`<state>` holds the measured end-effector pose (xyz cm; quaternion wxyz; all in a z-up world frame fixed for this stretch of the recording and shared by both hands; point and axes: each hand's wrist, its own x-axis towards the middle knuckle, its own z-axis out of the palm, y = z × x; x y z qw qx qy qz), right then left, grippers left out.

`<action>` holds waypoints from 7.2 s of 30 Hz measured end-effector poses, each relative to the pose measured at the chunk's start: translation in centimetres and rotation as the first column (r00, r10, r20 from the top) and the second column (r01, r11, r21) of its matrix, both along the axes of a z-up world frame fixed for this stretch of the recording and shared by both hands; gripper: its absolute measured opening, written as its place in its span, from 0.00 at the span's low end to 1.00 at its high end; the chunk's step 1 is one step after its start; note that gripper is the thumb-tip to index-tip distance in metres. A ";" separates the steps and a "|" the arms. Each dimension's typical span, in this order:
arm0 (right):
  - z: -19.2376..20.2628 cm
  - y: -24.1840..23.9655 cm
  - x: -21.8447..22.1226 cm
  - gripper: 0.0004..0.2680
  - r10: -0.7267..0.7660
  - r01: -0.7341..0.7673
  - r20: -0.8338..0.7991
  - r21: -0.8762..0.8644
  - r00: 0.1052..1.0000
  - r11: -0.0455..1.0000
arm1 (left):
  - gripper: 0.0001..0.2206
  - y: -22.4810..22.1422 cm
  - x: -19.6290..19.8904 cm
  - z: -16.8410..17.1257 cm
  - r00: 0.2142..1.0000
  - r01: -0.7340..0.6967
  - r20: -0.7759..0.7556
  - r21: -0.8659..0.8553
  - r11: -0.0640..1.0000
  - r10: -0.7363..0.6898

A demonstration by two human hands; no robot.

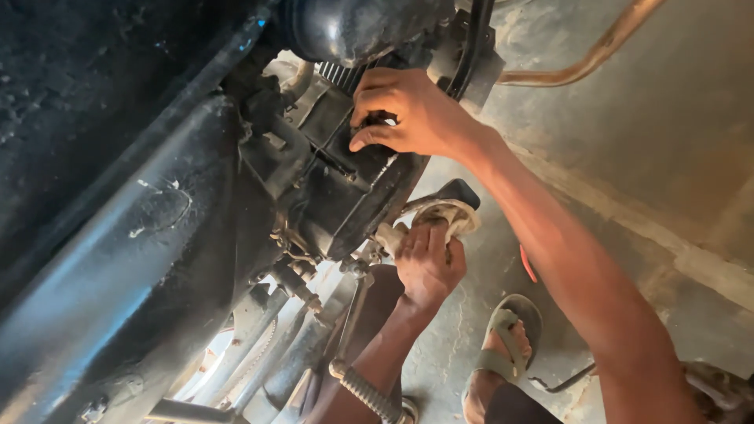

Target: The recorder checks the engine oil level of a motorcycle using a dipstick and wipes components with a cloth.

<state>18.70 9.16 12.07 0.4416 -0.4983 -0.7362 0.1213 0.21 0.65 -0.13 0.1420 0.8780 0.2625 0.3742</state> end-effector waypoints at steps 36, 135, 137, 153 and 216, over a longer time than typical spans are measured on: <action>-43.9 -26.3 4.9 0.21 -0.499 0.594 0.495 -0.803 0.711 0.050 | 0.07 0.5 -0.4 -0.8 0.999 -0.027 0.029 0.060 0.998 0.025; 6.1 1.1 6.3 0.21 -0.044 0.219 0.923 -0.044 0.382 0.975 | 0.19 9.4 10.5 16.2 0.102 0.799 0.392 -0.579 0.159 0.914; 5.9 0.4 7.6 0.20 -0.001 -0.068 0.657 0.081 0.754 0.994 | 0.19 9.6 10.2 16.4 0.109 0.768 0.392 -0.617 0.174 0.913; 6.8 3.3 7.3 0.21 0.051 0.298 0.806 -0.276 0.590 0.914 | 0.21 10.1 10.2 15.5 0.048 0.833 0.432 -0.515 0.202 0.901; 8.6 -1.1 2.1 0.18 -0.179 0.244 0.861 0.066 0.476 0.968 | 0.24 9.8 8.5 18.1 0.237 0.683 0.274 -0.729 0.041 0.932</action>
